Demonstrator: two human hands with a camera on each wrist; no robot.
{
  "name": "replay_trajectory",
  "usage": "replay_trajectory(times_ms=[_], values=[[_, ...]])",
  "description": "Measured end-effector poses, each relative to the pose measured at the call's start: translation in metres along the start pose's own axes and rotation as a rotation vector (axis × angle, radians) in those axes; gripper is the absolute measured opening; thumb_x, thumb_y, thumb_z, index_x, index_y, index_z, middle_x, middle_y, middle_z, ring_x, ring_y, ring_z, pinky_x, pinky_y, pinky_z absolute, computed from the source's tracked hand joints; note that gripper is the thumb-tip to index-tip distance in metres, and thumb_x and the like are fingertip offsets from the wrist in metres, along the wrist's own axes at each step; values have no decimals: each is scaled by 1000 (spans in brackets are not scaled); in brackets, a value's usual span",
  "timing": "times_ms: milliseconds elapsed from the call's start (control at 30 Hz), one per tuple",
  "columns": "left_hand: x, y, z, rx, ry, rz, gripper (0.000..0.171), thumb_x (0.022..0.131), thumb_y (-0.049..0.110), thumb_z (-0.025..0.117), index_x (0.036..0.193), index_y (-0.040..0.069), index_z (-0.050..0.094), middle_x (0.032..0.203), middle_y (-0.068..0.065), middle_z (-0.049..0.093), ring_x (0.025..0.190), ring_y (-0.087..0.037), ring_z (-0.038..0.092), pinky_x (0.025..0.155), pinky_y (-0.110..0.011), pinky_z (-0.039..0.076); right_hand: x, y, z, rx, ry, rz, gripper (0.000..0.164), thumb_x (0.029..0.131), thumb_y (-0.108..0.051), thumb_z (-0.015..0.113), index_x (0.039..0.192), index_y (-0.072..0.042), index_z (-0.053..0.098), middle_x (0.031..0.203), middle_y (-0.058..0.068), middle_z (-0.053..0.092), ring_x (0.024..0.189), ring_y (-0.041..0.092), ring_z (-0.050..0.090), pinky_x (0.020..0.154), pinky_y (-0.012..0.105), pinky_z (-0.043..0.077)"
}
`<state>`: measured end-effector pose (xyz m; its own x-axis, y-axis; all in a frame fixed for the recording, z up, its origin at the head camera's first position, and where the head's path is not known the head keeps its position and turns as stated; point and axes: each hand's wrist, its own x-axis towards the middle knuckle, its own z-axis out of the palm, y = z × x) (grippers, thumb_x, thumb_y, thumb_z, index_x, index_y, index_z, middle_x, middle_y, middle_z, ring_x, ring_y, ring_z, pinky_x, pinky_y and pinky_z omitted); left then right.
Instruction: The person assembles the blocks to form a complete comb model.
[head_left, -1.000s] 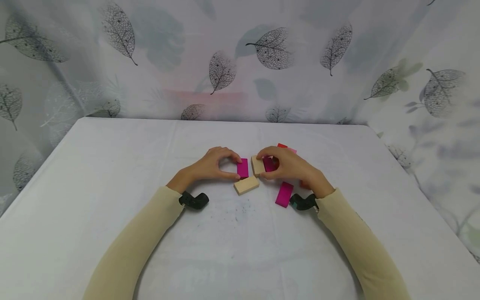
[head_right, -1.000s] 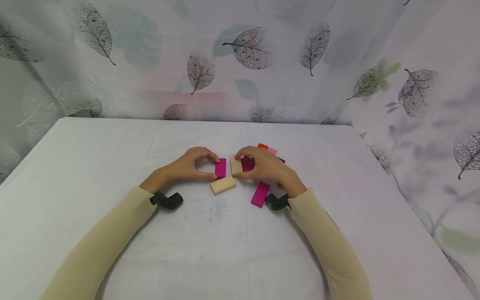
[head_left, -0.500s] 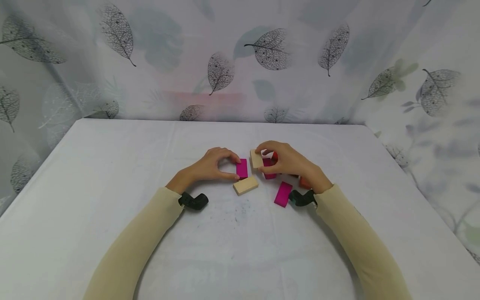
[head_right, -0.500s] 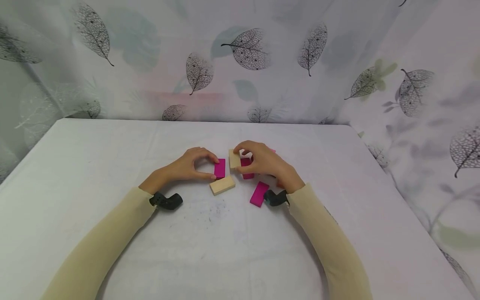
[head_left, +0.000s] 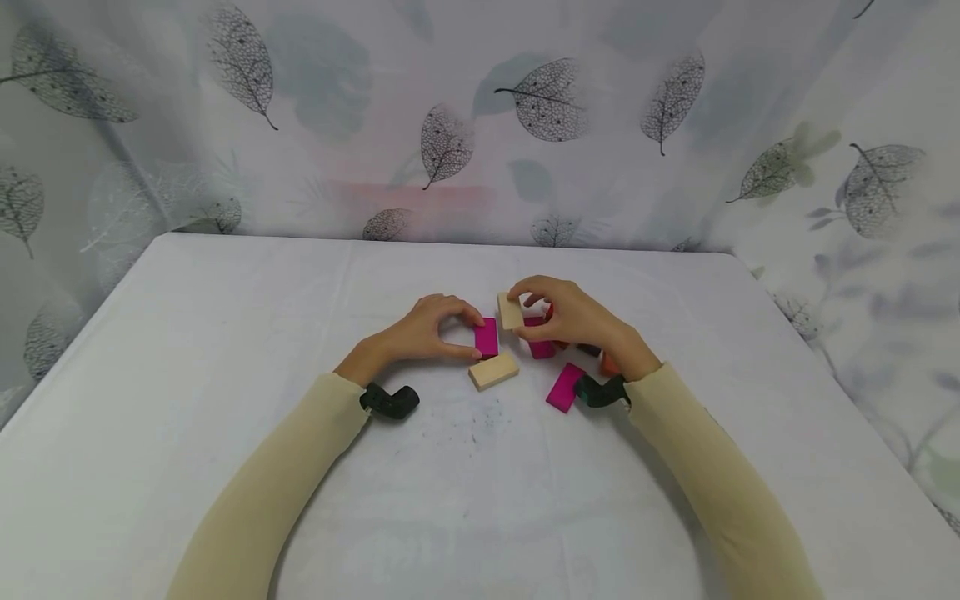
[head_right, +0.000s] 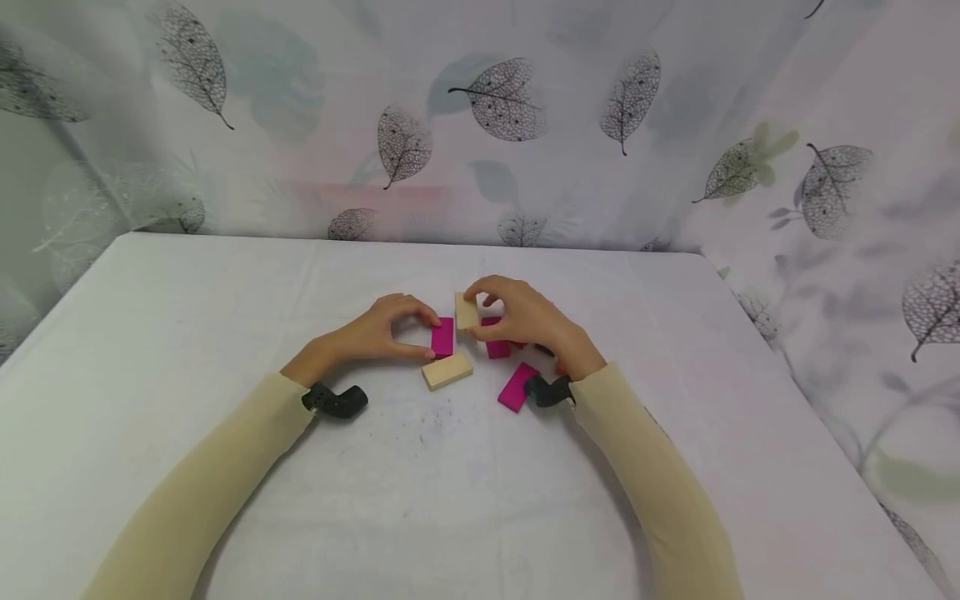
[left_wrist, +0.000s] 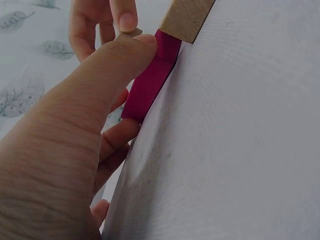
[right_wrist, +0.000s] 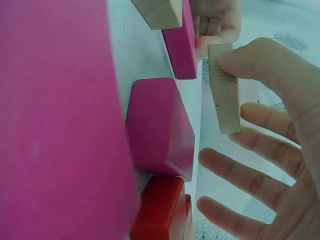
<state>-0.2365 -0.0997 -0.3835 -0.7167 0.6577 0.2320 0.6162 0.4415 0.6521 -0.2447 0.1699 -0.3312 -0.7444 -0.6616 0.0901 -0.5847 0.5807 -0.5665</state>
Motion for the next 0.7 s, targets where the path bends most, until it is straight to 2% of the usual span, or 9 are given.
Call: replay_trajectory(times_ms=[267, 700], values=[[0, 2, -1, -2, -5, -9, 44, 78, 31, 82, 116, 15, 65, 112, 2, 65, 108, -16, 51, 105, -46, 27, 7, -1, -1, 1, 9, -27, 48, 81, -18, 79, 122, -5, 59, 127, 12, 60, 107, 29, 62, 96, 51, 47], [0, 2, 0, 2, -2, -5, 43, 79, 31, 81, 116, 14, 65, 110, 1, 65, 106, -16, 51, 105, -45, 28, 16, -2, -1, -4, -15, -20, 50, 82, -21, 79, 124, -6, 59, 127, 11, 60, 105, 28, 62, 96, 51, 46]])
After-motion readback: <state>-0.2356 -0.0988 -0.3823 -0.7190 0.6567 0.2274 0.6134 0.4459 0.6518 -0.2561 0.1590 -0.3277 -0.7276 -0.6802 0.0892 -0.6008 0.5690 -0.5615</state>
